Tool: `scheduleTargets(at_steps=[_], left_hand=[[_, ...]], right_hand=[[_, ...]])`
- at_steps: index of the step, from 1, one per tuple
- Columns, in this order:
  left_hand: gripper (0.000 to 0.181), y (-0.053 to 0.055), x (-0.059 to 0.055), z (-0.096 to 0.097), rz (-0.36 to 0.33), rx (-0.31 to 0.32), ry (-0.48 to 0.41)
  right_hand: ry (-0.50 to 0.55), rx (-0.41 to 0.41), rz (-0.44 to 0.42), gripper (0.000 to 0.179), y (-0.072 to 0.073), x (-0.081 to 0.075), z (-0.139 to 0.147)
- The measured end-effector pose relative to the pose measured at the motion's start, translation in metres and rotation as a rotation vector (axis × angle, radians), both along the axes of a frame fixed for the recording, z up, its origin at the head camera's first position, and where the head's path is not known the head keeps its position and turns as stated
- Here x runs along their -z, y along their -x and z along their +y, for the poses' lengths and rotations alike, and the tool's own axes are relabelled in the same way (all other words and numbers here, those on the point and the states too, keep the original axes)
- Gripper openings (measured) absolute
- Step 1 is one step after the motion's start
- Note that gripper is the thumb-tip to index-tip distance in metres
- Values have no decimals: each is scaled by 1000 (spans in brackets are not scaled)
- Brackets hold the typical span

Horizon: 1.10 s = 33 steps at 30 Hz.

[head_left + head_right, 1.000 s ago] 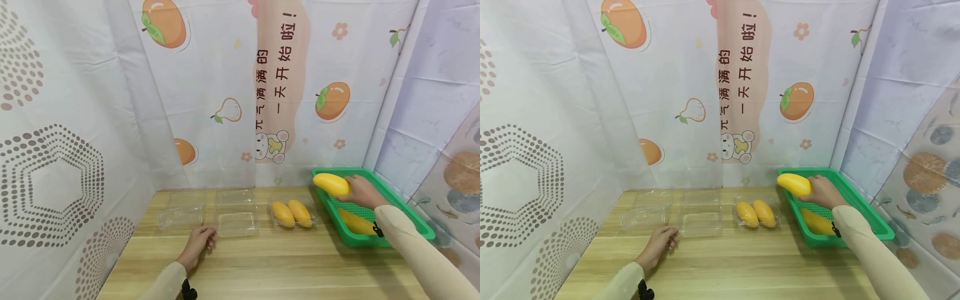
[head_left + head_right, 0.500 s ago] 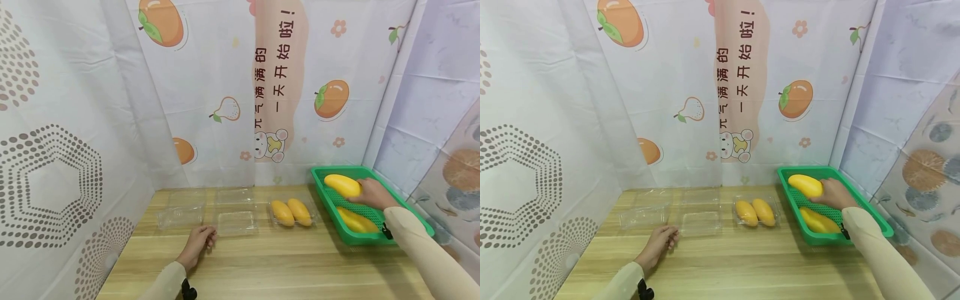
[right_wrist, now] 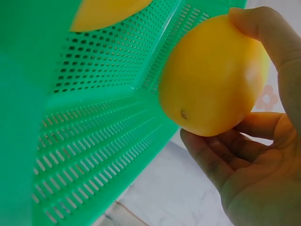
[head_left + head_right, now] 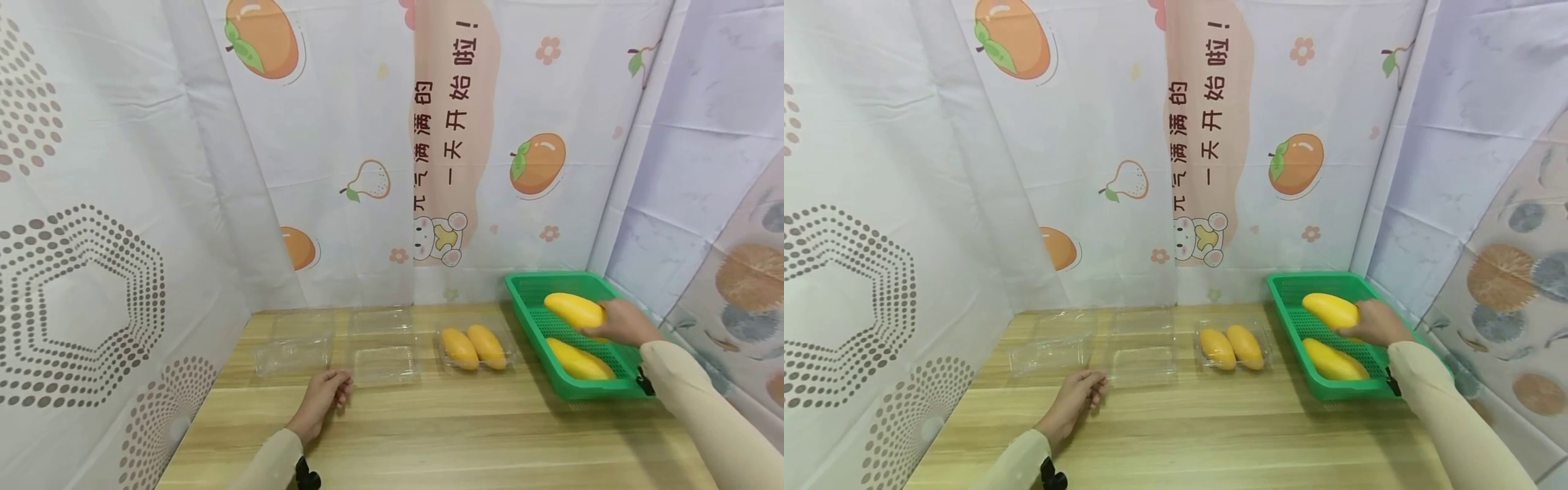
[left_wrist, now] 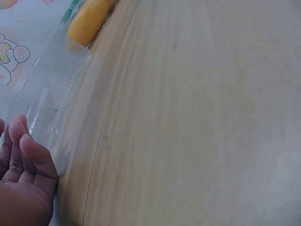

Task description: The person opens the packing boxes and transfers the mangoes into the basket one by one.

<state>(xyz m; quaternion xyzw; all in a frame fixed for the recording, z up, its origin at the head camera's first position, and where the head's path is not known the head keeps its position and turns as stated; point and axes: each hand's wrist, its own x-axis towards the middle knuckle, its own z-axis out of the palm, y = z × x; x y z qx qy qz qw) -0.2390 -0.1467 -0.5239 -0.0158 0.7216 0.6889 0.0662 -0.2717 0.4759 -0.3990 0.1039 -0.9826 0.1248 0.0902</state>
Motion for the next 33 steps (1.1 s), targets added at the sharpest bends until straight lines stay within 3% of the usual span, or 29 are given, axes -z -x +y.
scheduleTargets(at_steps=[33], left_hand=[[31,1,-1,-2,0,3,-4]], right_hand=[[13,110,-294,51,-30,10,23]])
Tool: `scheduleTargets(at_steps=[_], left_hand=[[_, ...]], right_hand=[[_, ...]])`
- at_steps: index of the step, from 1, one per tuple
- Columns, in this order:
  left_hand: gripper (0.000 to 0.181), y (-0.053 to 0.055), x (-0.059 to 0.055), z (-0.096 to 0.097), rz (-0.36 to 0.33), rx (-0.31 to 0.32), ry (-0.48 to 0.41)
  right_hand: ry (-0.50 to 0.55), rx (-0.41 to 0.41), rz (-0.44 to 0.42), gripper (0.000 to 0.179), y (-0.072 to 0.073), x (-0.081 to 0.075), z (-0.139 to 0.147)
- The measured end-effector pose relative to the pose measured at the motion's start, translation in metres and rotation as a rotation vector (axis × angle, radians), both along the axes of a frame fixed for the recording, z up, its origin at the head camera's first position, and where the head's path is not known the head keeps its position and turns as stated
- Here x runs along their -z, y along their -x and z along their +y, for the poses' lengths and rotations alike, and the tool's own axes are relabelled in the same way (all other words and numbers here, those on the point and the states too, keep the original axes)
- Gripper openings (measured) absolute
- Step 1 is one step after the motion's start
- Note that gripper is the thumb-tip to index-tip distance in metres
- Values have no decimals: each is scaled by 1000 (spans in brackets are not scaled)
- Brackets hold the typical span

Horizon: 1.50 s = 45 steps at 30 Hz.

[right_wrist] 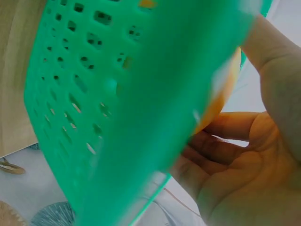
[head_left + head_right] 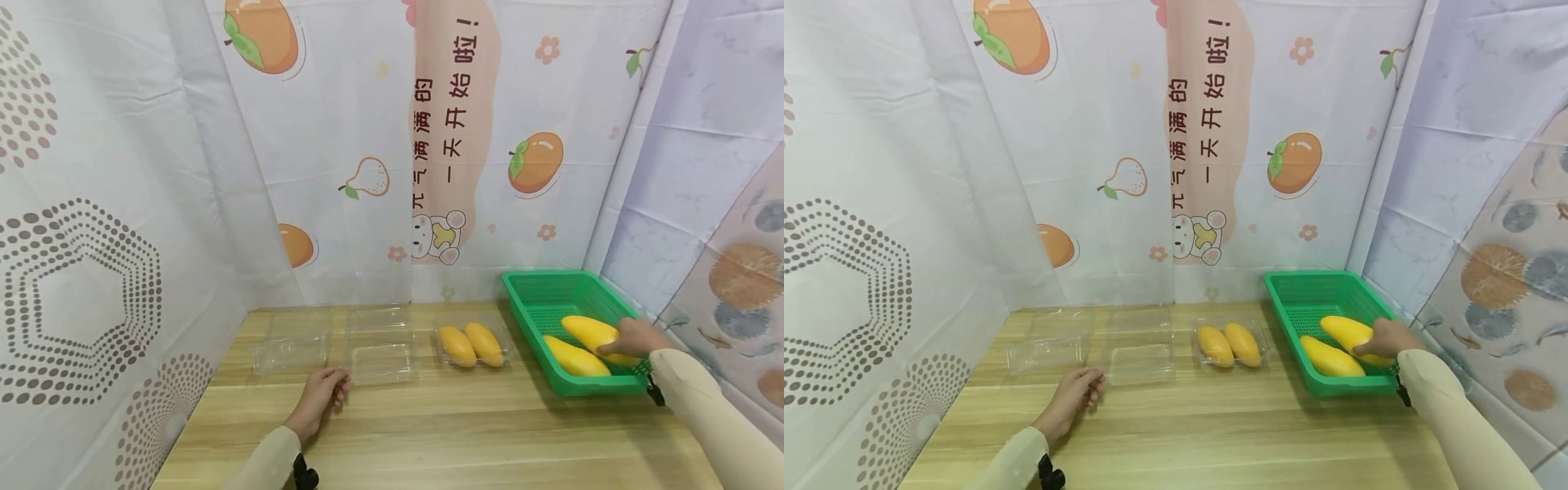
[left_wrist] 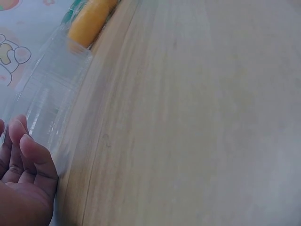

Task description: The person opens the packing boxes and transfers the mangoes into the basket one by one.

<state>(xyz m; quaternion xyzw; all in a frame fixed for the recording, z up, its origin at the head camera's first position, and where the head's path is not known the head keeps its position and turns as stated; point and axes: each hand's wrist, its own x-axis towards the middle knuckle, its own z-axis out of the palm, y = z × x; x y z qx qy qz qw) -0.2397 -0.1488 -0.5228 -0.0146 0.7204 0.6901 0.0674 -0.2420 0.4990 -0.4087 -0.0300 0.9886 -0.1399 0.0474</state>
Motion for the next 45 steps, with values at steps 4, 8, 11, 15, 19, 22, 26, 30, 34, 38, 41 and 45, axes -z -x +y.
scheduleTargets(at_steps=[4,8,11,15,19,22,26,30,34,38,41,45], left_hand=[[31,1,0,-1,0,-9,1],[31,1,1,-1,-3,-12,3],[32,0,1,-1,-6,-13,1],[33,0,2,-1,-6,-17,1],[32,-1,2,-1,-3,-22,-2],[32,-1,2,-1,2,-25,-5],[33,-1,2,0,4,-26,-10],[33,-1,1,0,-4,-24,-15],[34,-1,3,0,0,-26,-17],[37,0,4,0,0,-30,-20],[38,0,5,0,-4,-31,-23],[38,1,7,0,-7,-34,-28]], right_hand=[[-13,3,-11,51,1,3,4],[-9,14,-17,54,1,7,9],[-1,16,-35,57,0,11,12],[4,21,-60,57,-1,15,15],[10,29,-69,57,-2,14,16],[16,36,-77,57,-2,14,16],[5,36,-81,54,-2,19,16],[-1,34,-107,50,-4,23,14],[4,37,-143,46,-8,21,8],[-2,45,-145,47,-10,19,4],[2,46,-140,50,-8,21,7],[2,28,-110,46,-5,23,13]])
